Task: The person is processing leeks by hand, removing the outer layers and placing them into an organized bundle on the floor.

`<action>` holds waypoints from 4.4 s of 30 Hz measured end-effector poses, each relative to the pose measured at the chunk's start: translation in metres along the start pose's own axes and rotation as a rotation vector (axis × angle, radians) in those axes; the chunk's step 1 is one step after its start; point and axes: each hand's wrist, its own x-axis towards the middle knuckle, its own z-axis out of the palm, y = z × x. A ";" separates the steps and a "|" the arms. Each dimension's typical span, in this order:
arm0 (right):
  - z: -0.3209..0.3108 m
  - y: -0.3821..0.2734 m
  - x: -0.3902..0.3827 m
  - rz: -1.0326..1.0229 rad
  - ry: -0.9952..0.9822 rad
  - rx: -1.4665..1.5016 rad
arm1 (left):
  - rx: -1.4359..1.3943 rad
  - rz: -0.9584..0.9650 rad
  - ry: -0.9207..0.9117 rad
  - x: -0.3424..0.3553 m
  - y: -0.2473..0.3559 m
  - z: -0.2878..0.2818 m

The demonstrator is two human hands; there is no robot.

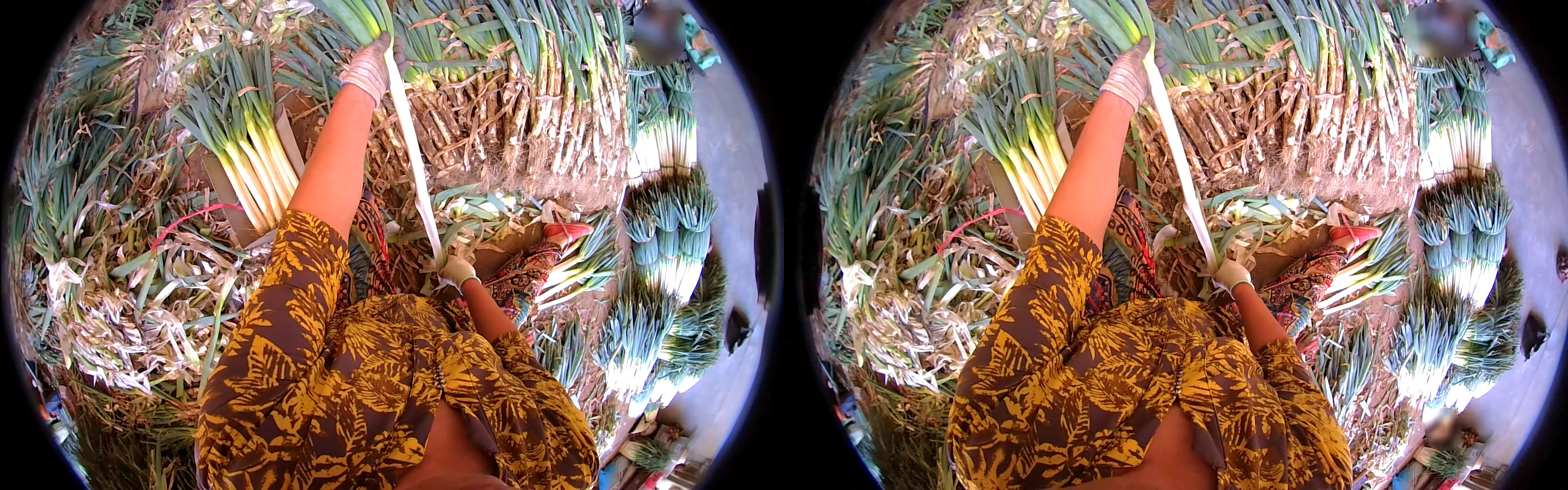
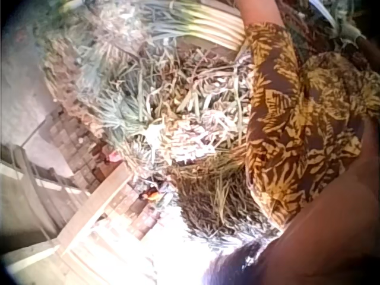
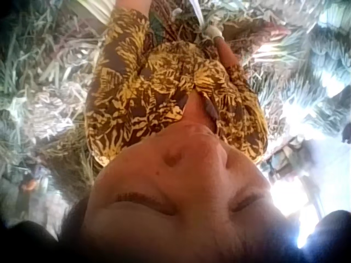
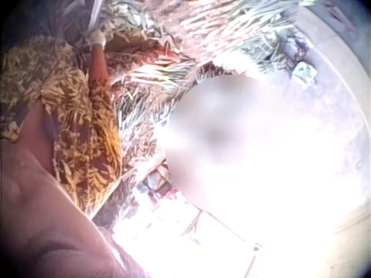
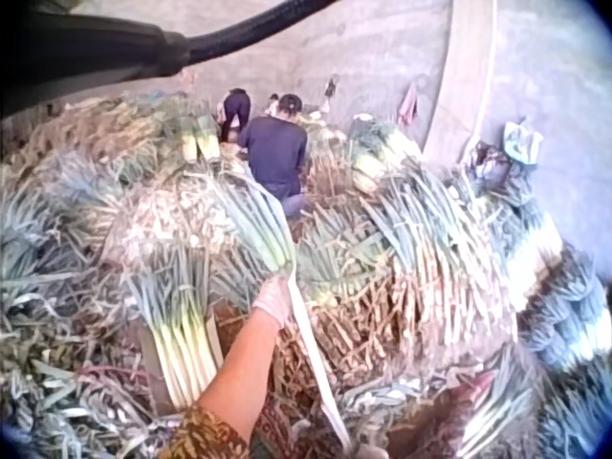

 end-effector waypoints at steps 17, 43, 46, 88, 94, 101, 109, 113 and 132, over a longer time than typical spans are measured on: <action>-0.142 -0.097 -0.076 -0.840 -0.320 1.715 | 0.403 0.036 -0.090 -0.023 -0.002 0.041; -0.040 -0.049 -0.095 -0.262 0.370 1.178 | -0.150 -0.110 0.077 -0.004 0.009 0.018; -0.049 -0.030 -0.047 -0.405 0.620 0.229 | -0.245 -0.142 0.018 0.003 -0.005 0.026; -0.216 -0.156 -0.096 -0.713 0.634 1.501 | -0.289 -0.225 -0.403 -0.025 -0.021 0.039; -0.213 -0.154 -0.084 -0.536 0.669 1.490 | -0.201 -0.182 -0.364 -0.036 -0.016 0.046; -0.211 -0.158 -0.085 -0.729 0.804 1.414 | -0.154 -0.158 -0.336 -0.036 -0.021 0.050; -0.192 -0.096 -0.009 -0.293 0.991 1.029 | -0.221 -0.084 -0.282 -0.025 -0.019 0.046; -0.143 -0.064 -0.014 -0.027 0.802 0.273 | -0.194 -0.007 -0.238 -0.011 -0.005 0.022; -0.220 -0.174 -0.062 -0.798 0.373 1.293 | 0.275 -0.078 -0.136 -0.048 -0.002 0.038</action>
